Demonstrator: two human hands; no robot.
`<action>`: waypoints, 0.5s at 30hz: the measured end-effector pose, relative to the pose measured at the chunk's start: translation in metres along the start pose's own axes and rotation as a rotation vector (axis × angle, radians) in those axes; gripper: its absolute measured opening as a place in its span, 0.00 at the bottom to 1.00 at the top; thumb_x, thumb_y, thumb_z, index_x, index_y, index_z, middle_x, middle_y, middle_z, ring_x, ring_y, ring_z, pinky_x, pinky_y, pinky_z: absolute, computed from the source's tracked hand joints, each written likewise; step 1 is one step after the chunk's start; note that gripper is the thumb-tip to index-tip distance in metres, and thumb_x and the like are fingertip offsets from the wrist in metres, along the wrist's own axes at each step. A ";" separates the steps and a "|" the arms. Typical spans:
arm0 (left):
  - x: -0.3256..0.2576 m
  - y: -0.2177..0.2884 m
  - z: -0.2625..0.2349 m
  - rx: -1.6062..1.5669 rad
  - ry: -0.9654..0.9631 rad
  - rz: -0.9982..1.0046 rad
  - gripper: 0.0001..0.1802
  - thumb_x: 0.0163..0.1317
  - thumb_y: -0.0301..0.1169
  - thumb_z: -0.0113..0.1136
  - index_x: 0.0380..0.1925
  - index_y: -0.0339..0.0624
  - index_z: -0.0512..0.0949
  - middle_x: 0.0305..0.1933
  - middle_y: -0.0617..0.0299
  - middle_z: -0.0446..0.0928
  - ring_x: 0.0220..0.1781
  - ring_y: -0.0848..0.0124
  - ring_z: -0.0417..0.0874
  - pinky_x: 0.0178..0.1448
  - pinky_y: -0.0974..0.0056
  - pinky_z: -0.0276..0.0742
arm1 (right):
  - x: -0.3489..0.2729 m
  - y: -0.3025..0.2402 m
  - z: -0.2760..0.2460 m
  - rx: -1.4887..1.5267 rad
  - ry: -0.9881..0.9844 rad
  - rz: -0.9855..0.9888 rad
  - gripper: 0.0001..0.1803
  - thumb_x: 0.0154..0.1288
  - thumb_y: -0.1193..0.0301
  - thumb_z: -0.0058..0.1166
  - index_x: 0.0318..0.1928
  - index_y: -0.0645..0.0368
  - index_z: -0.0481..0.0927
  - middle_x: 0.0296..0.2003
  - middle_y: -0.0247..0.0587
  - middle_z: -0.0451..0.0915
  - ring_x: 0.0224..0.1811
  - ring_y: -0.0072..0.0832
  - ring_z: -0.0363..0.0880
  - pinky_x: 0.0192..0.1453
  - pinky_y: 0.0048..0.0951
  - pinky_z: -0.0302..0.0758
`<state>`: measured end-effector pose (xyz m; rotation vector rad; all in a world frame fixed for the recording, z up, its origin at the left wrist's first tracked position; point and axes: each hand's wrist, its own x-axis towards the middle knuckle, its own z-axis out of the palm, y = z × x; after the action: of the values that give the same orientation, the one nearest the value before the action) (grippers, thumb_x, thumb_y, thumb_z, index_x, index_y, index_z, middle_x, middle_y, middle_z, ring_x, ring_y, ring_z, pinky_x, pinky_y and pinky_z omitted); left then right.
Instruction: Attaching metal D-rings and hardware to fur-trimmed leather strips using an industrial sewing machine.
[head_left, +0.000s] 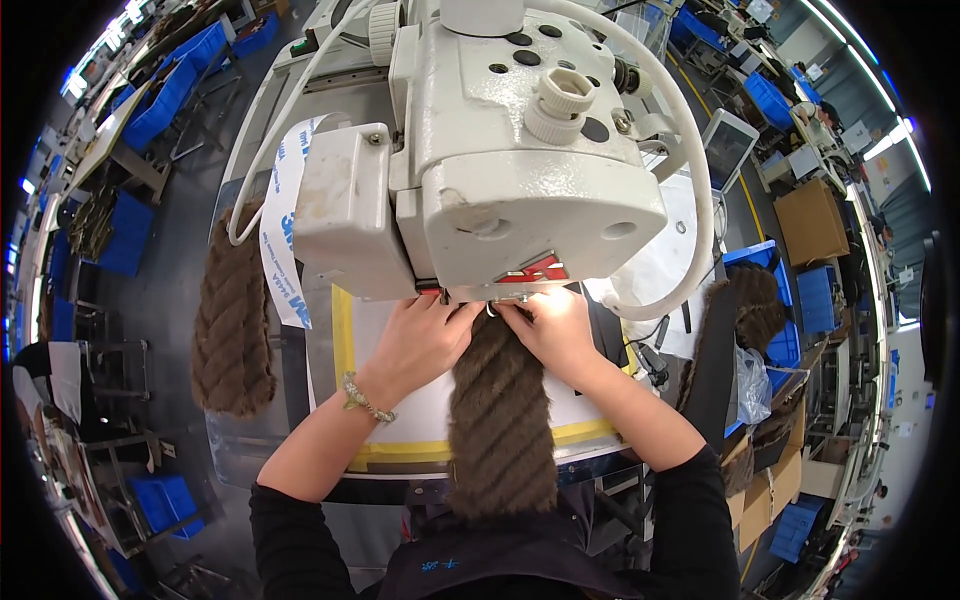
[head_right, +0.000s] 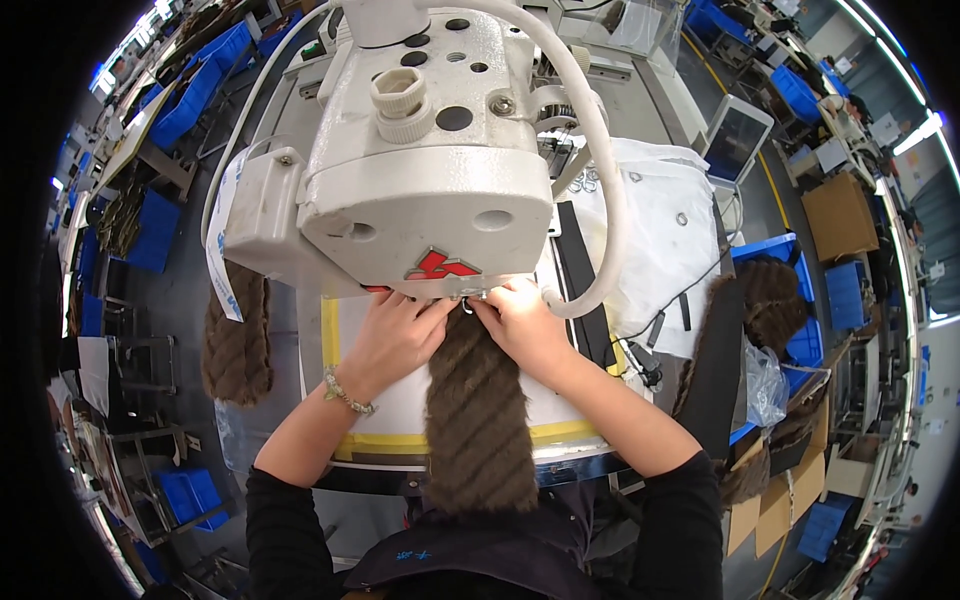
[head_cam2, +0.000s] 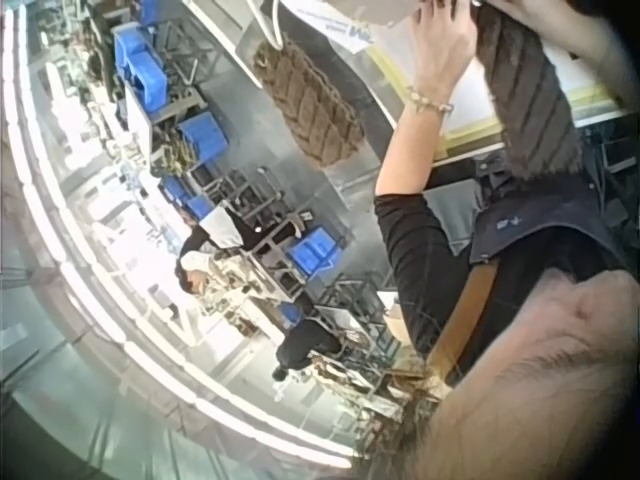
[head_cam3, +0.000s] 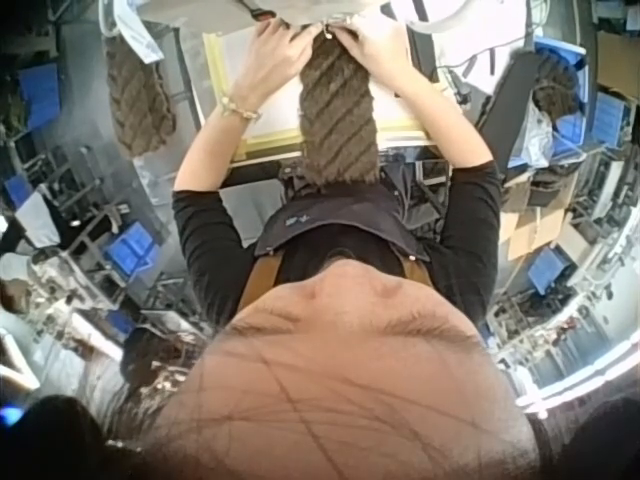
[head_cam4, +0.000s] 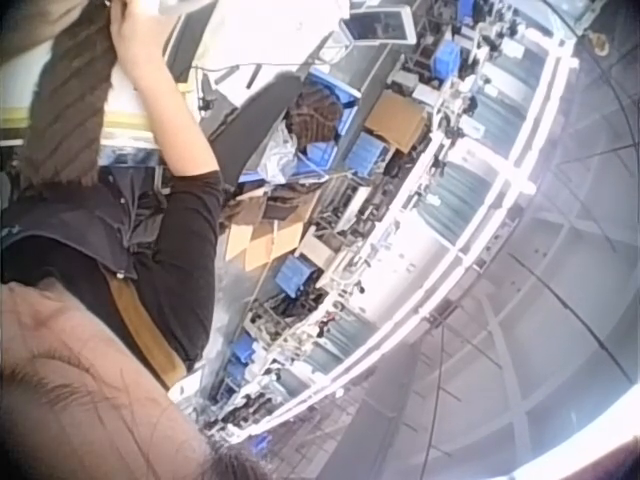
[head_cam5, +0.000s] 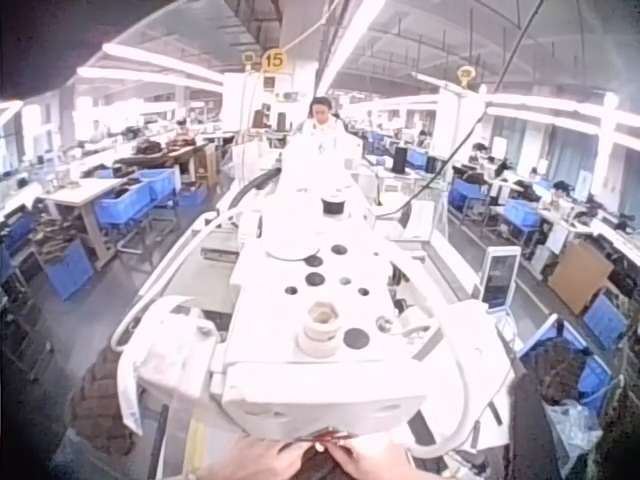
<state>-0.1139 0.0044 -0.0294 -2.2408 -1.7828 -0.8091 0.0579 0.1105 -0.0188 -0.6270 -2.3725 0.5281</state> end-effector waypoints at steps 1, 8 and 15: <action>-0.001 0.000 0.001 0.001 -0.001 0.000 0.19 0.52 0.26 0.64 0.47 0.47 0.79 0.43 0.64 0.77 0.41 0.65 0.79 0.43 0.59 0.76 | 0.000 0.000 0.000 0.001 0.000 0.000 0.06 0.53 0.74 0.66 0.33 0.56 0.86 0.29 0.41 0.84 0.31 0.37 0.83 0.34 0.33 0.78; -0.006 -0.001 0.007 -0.104 -0.166 -0.145 0.17 0.57 0.28 0.59 0.48 0.45 0.79 0.48 0.57 0.77 0.52 0.57 0.77 0.58 0.52 0.69 | 0.005 -0.005 -0.003 0.009 -0.032 0.060 0.06 0.53 0.72 0.67 0.33 0.58 0.86 0.27 0.44 0.82 0.28 0.41 0.82 0.32 0.35 0.77; -0.001 0.000 0.007 -0.067 -0.121 -0.088 0.24 0.55 0.29 0.60 0.55 0.50 0.76 0.41 0.57 0.79 0.33 0.58 0.80 0.43 0.53 0.74 | -0.011 0.003 0.010 -0.127 0.035 0.003 0.06 0.60 0.72 0.60 0.39 0.53 0.83 0.34 0.35 0.80 0.33 0.34 0.80 0.33 0.32 0.76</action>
<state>-0.1119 0.0069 -0.0355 -2.3138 -1.9482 -0.7748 0.0600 0.1045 -0.0326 -0.6901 -2.3860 0.3672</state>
